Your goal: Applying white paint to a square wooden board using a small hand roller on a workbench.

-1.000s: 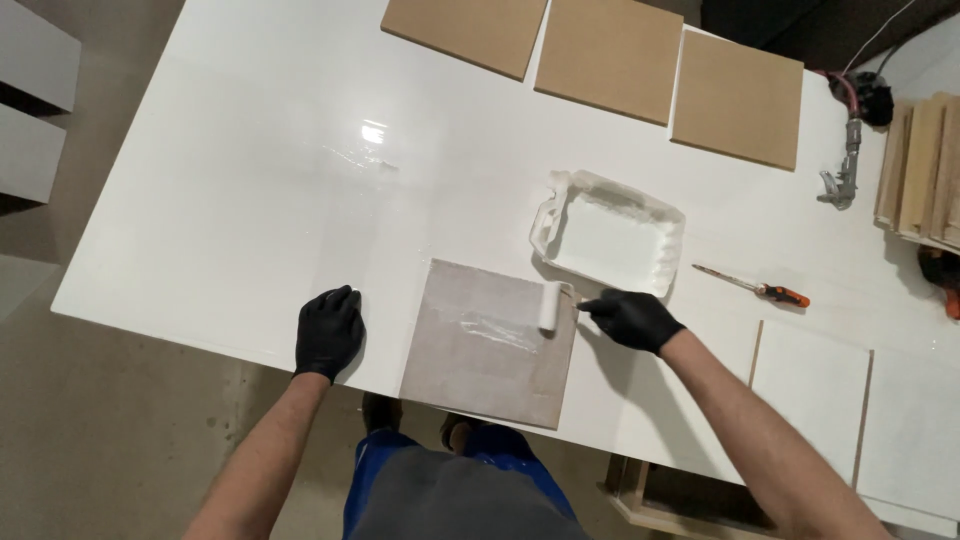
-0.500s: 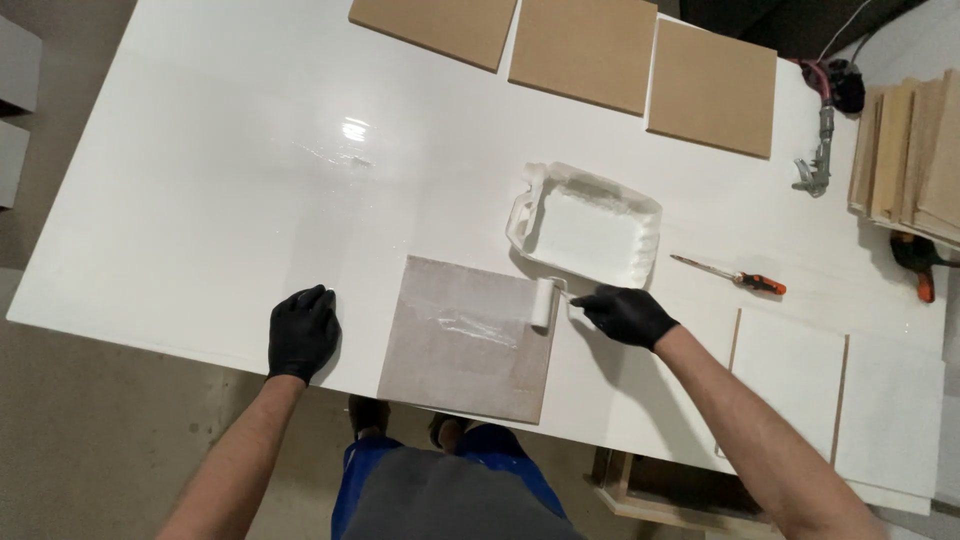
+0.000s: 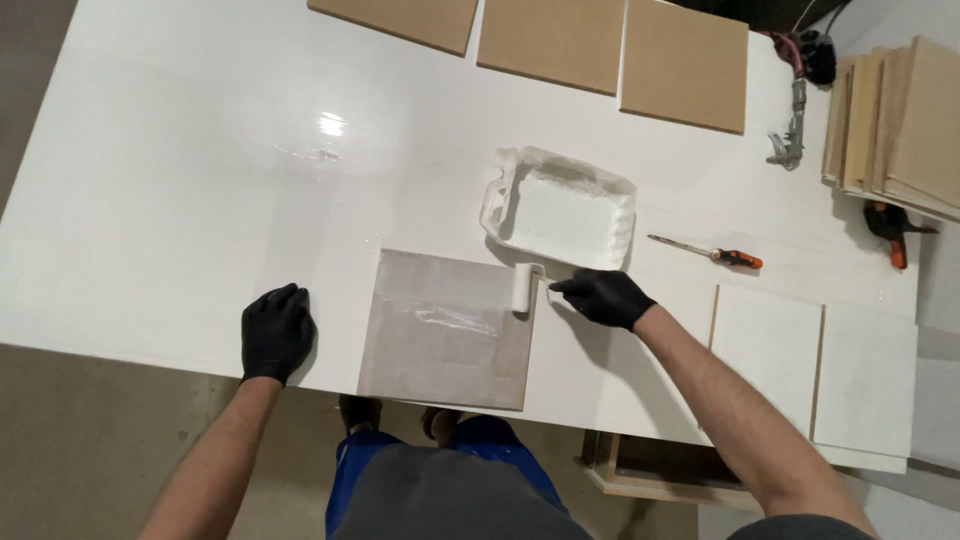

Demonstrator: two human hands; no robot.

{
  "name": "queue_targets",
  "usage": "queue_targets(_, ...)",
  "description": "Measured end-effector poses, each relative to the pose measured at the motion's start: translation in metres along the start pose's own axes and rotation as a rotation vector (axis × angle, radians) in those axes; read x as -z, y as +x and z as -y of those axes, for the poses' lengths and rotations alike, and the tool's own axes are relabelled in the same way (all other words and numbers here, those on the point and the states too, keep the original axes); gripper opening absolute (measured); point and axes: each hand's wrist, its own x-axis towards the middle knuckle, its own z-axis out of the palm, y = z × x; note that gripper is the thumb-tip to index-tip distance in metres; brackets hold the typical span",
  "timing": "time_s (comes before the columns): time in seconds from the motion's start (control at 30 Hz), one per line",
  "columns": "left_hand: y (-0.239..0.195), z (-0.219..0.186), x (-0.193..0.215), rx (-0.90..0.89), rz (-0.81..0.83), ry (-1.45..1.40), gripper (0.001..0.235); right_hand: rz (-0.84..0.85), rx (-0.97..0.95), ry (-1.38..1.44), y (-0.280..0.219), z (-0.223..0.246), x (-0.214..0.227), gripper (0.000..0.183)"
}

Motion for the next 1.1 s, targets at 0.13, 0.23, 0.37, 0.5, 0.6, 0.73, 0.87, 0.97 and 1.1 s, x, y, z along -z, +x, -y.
queue_targets(0.13,-0.001,0.0,-0.006,-0.003,0.051,0.048,0.03,-0.014,-0.017,-0.044,-0.012,-0.008,-0.002,0.039)
queue_targets(0.23,-0.005,0.004,-0.012,0.007,0.058,0.065,0.032,-0.012,-0.015,-0.065,-0.006,-0.007,-0.005,0.039)
queue_targets(0.37,0.005,-0.005,0.009,0.016,0.086,0.071,0.03,0.008,-0.028,-0.097,-0.034,-0.045,0.005,0.04)
queue_targets(0.5,0.0,-0.002,0.0,0.009,0.065,0.076,0.033,0.008,-0.029,-0.131,-0.029,-0.04,0.0,0.04)
queue_targets(0.6,-0.001,0.005,-0.007,-0.016,0.057,0.077,0.034,0.011,-0.033,-0.148,-0.02,-0.057,-0.015,0.041)
queue_targets(0.73,-0.004,0.002,-0.004,-0.008,0.054,0.087,0.032,-0.266,0.112,-0.402,-0.018,-0.111,-0.039,0.034)
queue_targets(0.87,0.004,-0.003,0.005,-0.013,0.049,0.093,0.031,-0.23,0.086,-0.441,-0.027,-0.083,-0.029,0.034)
queue_targets(0.97,-0.001,0.005,-0.011,-0.005,0.035,0.059,0.03,-0.34,0.055,-0.383,-0.036,-0.12,-0.057,0.033)
queue_targets(1.1,0.001,0.007,-0.012,-0.023,0.031,0.109,0.027,-0.521,0.02,-0.321,-0.05,-0.14,-0.098,0.032)
